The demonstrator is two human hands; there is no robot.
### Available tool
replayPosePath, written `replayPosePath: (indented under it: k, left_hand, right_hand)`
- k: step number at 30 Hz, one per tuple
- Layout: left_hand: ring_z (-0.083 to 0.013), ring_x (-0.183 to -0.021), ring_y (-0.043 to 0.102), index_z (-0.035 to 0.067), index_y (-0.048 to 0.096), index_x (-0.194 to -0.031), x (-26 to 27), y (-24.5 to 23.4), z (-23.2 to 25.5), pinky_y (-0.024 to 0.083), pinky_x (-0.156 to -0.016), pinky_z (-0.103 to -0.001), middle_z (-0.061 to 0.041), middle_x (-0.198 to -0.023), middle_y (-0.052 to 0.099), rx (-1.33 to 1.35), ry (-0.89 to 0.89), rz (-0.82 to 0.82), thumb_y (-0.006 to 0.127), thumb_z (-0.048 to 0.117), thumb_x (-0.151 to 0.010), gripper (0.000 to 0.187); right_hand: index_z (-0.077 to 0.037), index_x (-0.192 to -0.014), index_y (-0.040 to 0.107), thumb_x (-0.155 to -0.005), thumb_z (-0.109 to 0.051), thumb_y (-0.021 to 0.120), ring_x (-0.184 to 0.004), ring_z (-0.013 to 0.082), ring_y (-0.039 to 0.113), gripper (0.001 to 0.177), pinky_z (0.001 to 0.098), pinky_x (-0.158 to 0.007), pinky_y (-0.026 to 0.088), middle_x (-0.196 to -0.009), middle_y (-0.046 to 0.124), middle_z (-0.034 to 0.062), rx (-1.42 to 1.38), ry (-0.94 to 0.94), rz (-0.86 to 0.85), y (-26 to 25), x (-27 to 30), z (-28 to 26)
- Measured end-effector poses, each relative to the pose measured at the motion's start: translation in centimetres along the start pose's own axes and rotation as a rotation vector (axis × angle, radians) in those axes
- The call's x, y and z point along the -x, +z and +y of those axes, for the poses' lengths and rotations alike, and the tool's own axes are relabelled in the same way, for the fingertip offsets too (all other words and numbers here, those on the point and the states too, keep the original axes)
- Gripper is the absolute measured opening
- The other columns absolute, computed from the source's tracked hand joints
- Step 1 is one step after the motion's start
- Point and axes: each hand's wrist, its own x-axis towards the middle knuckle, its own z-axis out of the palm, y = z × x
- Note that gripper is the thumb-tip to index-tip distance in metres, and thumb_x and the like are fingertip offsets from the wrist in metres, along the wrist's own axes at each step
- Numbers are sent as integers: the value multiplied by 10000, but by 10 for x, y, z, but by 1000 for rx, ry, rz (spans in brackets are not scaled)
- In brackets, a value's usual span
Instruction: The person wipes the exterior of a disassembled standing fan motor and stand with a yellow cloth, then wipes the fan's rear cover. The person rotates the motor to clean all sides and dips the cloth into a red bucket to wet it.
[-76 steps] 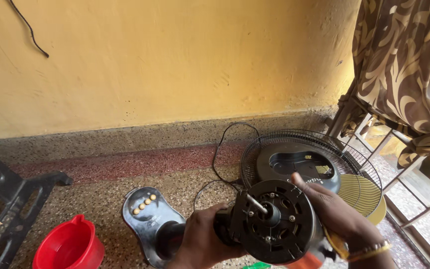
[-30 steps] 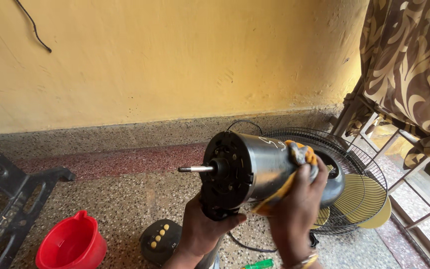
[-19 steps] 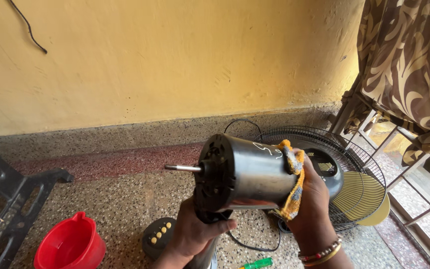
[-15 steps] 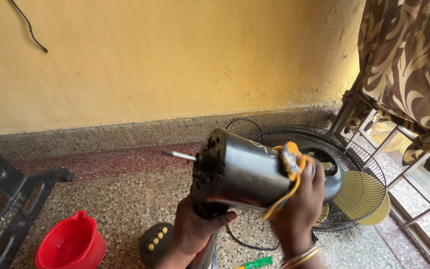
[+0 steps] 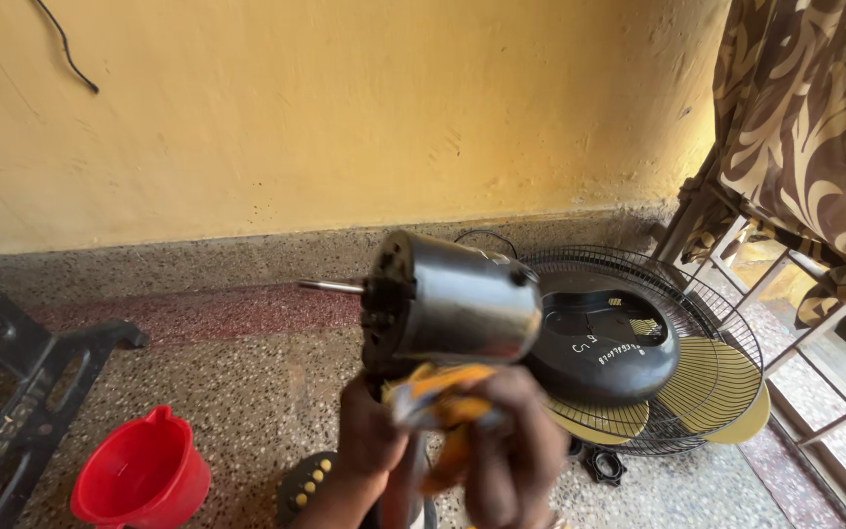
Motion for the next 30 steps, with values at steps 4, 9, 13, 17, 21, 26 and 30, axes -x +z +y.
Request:
replayPosePath:
  k: [4,9,13,17,21,26,30]
  left_hand:
    - [-155,-780,740,60,710,-1009,-21,-9,8,596,-731,-305,-27,-835,786,-282,87,70,888,575,-607,677]
    - [-111,-900,740,97,689,-1061,-38,-15,16,605,-816,-292,16,-895,751,-343,315,107,799,677,-701,692]
    - [-132,-881,716,85,716,-1058,-41,-20,10,578,-780,-310,-2,-919,763,-202,191,93,859,629,-639,701]
    - [-138,-888,719,82,721,-1032,-47,-33,1,592,-786,-317,-1,-912,760,-59,136,-5,913,574,-602,681]
    - [-163,-844,721,53,737,-966,-50,-49,-10,593,-771,-332,-21,-874,765,29,55,-94,966,498,-567,640]
    - [-160,-915,700,71,729,-1050,-57,-57,-16,577,-834,-334,-34,-953,758,47,35,-140,970,420,-577,635]
    - [-184,-978,678,88,680,-1135,-56,-61,-7,563,-889,-360,-49,-1013,728,110,-6,-137,950,328,-625,625]
  right_hand:
    - [10,-1197,601,-1007,-109,525,-976,193,646,237,304,-897,542,-1115,650,124,78,201,75,-34,-24,28]
    - [-20,-1111,617,-994,-109,531,-880,129,603,171,303,-813,557,-1037,634,65,-176,820,258,-38,-39,64]
    - [-45,-1194,575,-1034,-137,483,-905,147,600,206,326,-827,551,-1062,617,71,-230,1009,206,-33,-35,75]
    - [-51,-1232,534,-1059,-186,420,-966,165,632,248,347,-861,563,-1108,631,94,-352,1017,101,-25,-28,73]
    - [-51,-1275,532,-1080,-216,384,-1039,185,615,295,374,-924,521,-1161,626,116,-436,1005,-28,-15,-28,67]
    - [-60,-1326,517,-1058,-221,360,-1135,199,601,350,397,-1009,479,-1225,625,113,-504,1092,1,-3,-34,52]
    - [-75,-1374,510,-1068,-272,330,-1201,233,575,406,426,-1045,462,-1278,599,135,-542,1082,-6,9,-47,31]
